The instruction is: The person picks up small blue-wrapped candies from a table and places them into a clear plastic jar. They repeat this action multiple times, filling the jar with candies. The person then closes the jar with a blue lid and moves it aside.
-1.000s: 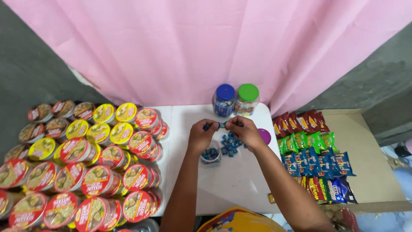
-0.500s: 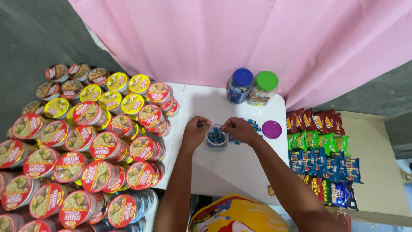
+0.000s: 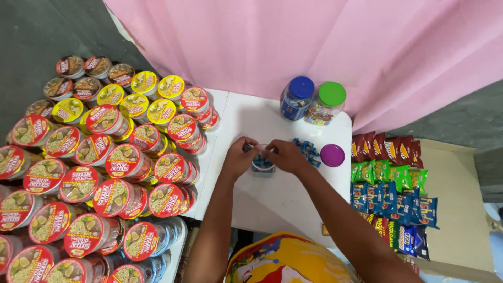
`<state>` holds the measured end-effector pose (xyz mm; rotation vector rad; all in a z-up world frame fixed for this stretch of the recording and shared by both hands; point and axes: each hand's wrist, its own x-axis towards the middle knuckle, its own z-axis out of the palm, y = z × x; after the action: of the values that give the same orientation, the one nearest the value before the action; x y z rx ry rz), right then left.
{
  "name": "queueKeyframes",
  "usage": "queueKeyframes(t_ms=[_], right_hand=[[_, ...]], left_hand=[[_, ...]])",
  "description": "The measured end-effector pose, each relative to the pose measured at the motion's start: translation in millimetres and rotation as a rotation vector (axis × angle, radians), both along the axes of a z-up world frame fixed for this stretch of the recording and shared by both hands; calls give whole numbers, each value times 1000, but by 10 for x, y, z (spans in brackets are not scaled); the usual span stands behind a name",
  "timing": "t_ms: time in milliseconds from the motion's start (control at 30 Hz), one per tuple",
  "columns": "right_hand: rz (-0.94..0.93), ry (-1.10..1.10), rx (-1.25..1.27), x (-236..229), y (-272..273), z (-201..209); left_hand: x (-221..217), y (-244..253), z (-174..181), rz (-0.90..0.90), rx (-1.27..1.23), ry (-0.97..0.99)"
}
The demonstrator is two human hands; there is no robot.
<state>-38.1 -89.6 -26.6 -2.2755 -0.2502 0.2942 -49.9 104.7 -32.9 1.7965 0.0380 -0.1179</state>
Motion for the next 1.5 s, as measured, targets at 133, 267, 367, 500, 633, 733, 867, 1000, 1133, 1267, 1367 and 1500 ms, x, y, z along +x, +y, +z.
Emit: queueKeyframes(t_ms=[133, 267, 367, 500, 633, 733, 867, 1000, 1133, 1267, 1367, 1500], right_hand=[[-112, 289, 407, 127, -145, -183], [-254, 579, 1173, 186, -231, -423], [-250, 486, 1152, 154, -211, -135], [-357, 400, 1050, 20, -201, 30], [-361, 456, 1157, 28, -275, -148], [-378, 366, 1140, 28, -296, -97], [-478, 371, 1140, 61, -365, -212], [-466, 385, 1163, 20, -350, -184], [-490, 381, 1123, -80, -333, -90], [-271, 24, 889, -223, -244, 101], [-207, -283, 525, -257, -124, 353], [-398, -130, 331, -252, -56, 400]], left_hand=[[48, -62, -32, -32, -58, 6], [25, -124, -47, -64, -86, -28], [99, -187, 91, -131, 0, -95], [67, -232, 192, -118, 20, 31], [86, -246, 20, -231, -65, 26], [98, -259, 90, -257, -100, -19], [144, -329, 192, -223, -66, 27], [178, -322, 195, -194, -65, -41], [185, -265, 228, -211, -16, -83], [300, -213, 57, -194, -198, 96], [393, -203, 27, -236, -384, 330], [323, -181, 380, -185, -285, 264]])
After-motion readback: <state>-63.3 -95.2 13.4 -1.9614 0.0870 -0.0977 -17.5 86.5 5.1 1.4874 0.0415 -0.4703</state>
